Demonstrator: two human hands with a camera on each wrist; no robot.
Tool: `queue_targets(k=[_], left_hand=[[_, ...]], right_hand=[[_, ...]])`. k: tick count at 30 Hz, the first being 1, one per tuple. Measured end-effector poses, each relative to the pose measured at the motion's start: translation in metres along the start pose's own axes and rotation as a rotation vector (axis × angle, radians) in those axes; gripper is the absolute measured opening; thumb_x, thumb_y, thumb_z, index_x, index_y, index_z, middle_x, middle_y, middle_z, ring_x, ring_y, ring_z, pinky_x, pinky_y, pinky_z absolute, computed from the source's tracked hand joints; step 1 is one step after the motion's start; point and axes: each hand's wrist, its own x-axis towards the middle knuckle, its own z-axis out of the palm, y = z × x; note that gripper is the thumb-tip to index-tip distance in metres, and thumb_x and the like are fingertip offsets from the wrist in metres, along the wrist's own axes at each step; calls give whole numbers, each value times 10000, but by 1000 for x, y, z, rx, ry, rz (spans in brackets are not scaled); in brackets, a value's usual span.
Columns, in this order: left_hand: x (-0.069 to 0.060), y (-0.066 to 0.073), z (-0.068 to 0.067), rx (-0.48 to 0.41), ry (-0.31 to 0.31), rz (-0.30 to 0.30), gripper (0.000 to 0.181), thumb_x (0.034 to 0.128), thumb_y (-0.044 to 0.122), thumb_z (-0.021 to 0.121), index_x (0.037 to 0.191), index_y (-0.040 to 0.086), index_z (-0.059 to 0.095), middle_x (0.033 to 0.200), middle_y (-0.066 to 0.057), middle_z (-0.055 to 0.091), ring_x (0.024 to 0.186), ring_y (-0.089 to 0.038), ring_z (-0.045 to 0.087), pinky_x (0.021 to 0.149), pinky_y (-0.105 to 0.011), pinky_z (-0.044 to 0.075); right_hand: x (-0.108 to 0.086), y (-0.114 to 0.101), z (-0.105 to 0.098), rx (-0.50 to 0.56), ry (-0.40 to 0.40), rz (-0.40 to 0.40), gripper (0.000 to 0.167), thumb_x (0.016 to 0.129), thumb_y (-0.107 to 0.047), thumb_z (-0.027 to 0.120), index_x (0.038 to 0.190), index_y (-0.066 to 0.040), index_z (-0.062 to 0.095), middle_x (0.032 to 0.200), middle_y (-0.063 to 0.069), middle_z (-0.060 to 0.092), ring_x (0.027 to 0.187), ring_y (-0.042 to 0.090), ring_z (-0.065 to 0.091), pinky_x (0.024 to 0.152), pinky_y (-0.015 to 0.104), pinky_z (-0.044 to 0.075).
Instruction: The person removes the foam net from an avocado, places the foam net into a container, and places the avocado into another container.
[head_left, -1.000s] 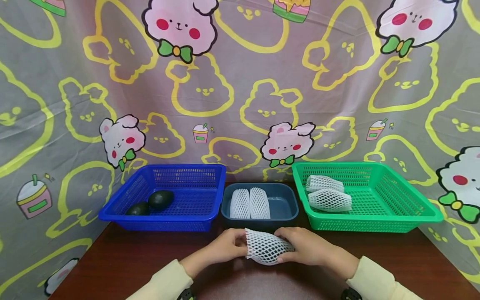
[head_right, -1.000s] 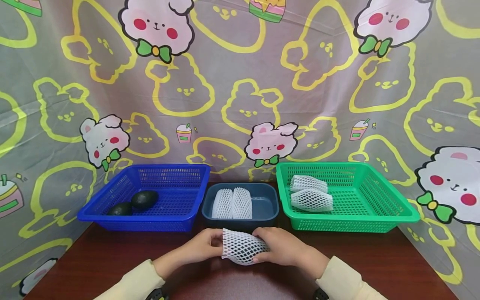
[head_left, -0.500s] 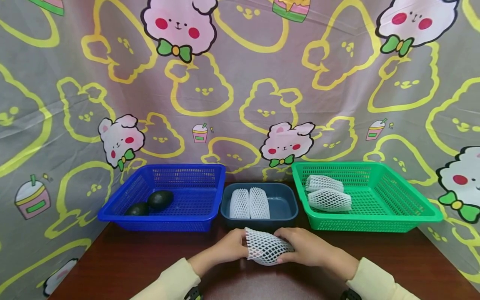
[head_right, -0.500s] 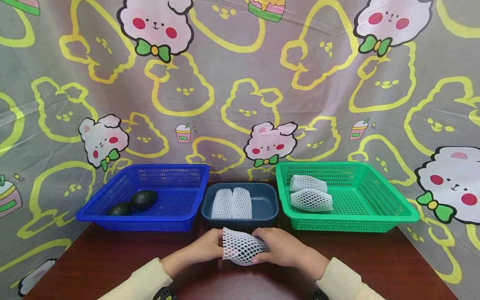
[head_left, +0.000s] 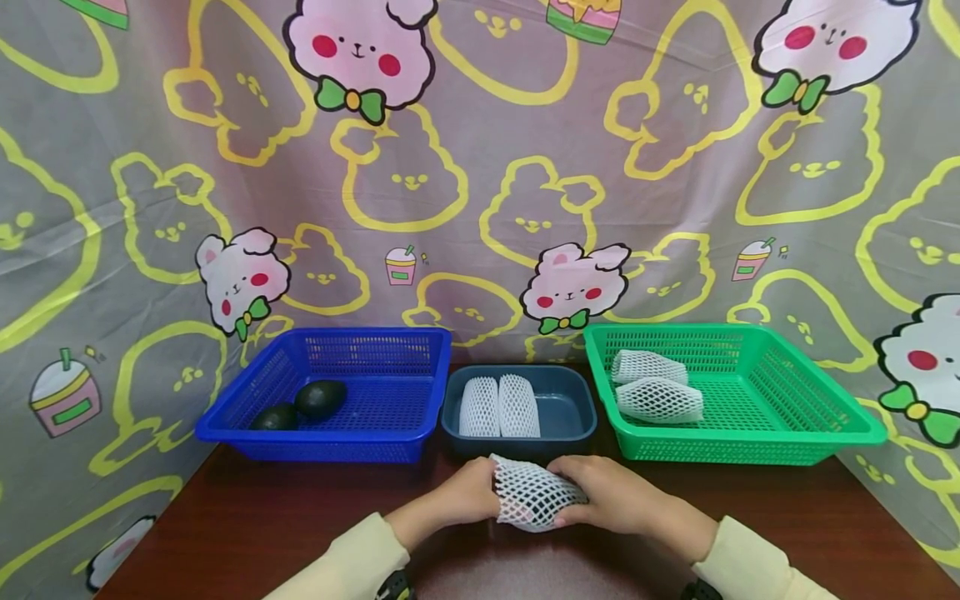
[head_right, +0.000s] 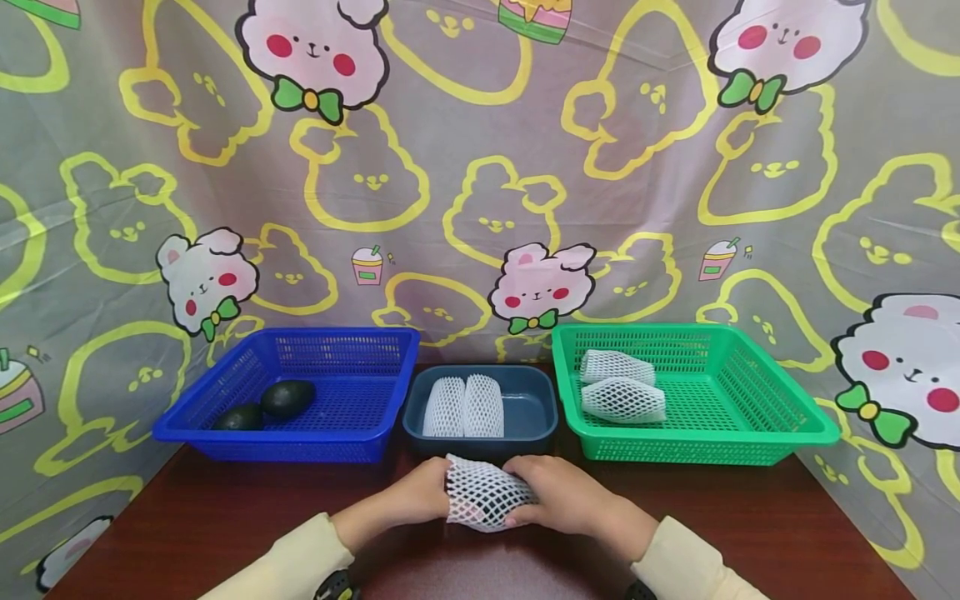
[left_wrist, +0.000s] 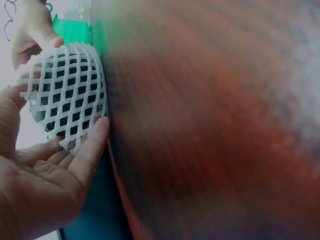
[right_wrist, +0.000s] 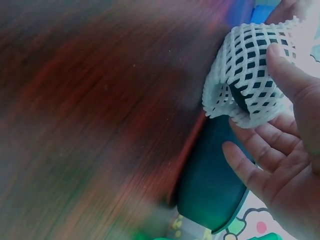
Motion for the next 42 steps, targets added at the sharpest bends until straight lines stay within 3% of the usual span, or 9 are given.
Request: queue_targets(k=[9, 17, 27, 30, 36, 42], left_hand=[[-5, -1, -4, -3, 15, -3, 199, 647, 25, 729, 789, 57, 593, 679, 69, 520, 589, -52, 464, 533, -217, 409], [-8, -8, -9, -50, -10, 41, 238, 681, 125, 786, 882, 75, 667, 759, 98, 608, 676, -26, 537, 622, -212, 468], [-14, -15, -17, -75, -8, 50, 264, 683, 119, 776, 927, 85, 680, 717, 100, 589, 615, -36, 513, 562, -207, 431], [-15, -15, -20, -57, 3, 33, 316, 679, 155, 787, 956, 52, 675, 681, 87, 552, 586, -44, 489, 527, -208, 404], [-22, -16, -30, -59, 17, -18, 577, 710, 256, 841, 1140, -78, 648, 947, -39, 666, 798, -108, 583, 719, -272, 490], [-26, -20, -36, -111, 22, -57, 575, 723, 276, 847, 1139, -69, 652, 996, -70, 684, 821, -121, 626, 736, -276, 509]], right_hand=[[0, 3, 1, 11, 19, -47, 449, 823, -384, 761, 1153, -104, 641, 1070, -96, 624, 927, 31, 564, 824, 298, 498], [1, 6, 1, 118, 40, -57, 298, 821, -284, 775, 1040, -132, 643, 888, -154, 612, 757, 2, 553, 671, 224, 499], [3, 5, 0, 121, 58, -50, 188, 857, -194, 750, 1007, -158, 642, 856, -164, 610, 734, 5, 549, 645, 223, 492], [2, 6, -1, 107, 64, -58, 182, 856, -183, 749, 1003, -163, 643, 865, -162, 611, 742, 6, 550, 652, 225, 494], [2, 7, -2, 102, 57, -49, 168, 865, -183, 740, 999, -184, 639, 868, -163, 608, 744, 11, 550, 659, 233, 494], [2, 9, -3, 112, 53, -54, 168, 864, -173, 741, 997, -185, 640, 864, -164, 606, 737, 14, 544, 649, 227, 488]])
